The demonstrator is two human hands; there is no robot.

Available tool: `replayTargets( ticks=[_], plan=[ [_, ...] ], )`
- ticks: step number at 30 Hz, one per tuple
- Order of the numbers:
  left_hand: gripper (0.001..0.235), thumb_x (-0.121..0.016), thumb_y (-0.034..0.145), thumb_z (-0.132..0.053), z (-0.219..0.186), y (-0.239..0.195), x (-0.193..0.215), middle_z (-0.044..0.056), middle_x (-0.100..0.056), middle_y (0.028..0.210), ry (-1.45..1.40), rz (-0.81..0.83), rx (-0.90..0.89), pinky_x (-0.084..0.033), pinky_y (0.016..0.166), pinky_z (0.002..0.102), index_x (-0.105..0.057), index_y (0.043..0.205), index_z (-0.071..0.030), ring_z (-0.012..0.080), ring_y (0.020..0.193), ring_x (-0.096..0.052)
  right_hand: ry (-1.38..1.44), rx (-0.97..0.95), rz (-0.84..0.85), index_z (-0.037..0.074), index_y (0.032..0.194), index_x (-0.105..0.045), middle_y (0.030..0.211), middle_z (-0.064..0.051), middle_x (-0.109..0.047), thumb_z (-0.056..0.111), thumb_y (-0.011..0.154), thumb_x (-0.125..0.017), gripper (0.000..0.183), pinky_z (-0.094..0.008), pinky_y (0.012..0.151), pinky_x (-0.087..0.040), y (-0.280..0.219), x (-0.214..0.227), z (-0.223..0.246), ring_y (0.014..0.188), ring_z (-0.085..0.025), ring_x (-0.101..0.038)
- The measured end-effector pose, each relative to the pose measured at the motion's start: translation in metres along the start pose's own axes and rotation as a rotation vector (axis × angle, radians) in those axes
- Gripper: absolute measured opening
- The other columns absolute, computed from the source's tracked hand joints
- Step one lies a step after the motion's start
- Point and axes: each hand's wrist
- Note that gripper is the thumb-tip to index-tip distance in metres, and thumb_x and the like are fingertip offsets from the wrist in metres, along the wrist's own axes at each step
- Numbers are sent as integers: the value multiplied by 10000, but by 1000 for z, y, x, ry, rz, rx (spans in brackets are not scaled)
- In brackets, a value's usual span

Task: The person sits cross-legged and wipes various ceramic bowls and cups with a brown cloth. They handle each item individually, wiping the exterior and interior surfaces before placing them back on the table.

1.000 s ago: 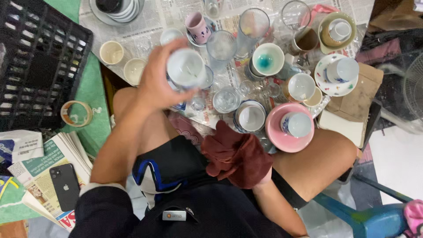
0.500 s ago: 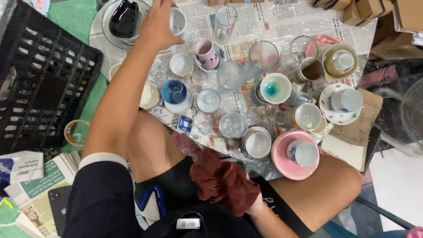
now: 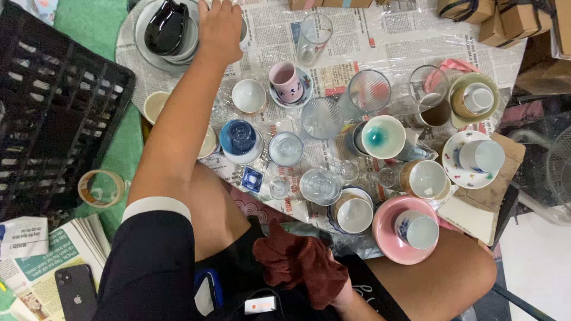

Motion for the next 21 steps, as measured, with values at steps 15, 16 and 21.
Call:
replayTargets(
  ticks=[15, 16, 21],
  plan=[
    [618, -820, 758, -520, -52, -52, 95, 207, -704, 1163, -240, 496, -138, -549, 920, 490, -735, 1126, -30, 387, 1078, -681, 77, 32, -47, 43, 1475, -454, 1465, -120, -547, 245, 1063, -442, 459, -335, 1144, -364, 1, 2, 5, 1371, -236, -498],
    [695, -837, 726, -586, -57, -55, 101, 216, -717, 1143, -163, 574, -122, -568, 881, 477, -741, 1104, -11, 384, 1042, -700, 129, 21, -20, 35, 1478, -451, 1464, -120, -549, 249, 1062, -457, 468, -338, 1145, -360, 1, -1, 2, 1368, -232, -499],
    [868, -920, 549, -633, -76, -59, 107, 197, -710, 1141, -121, 649, -133, -568, 866, 467, -715, 1132, -23, 370, 1045, -696, -10, 53, -4, 63, 1508, -420, 1493, -81, -531, 254, 1102, -388, 450, -322, 1160, -364, -6, -22, -11, 1392, -197, -493]
  ],
)
Point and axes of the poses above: each hand's wrist, its own y-axis towards the middle knuckle, its own x-axis out of the back of the hand, z = x × y
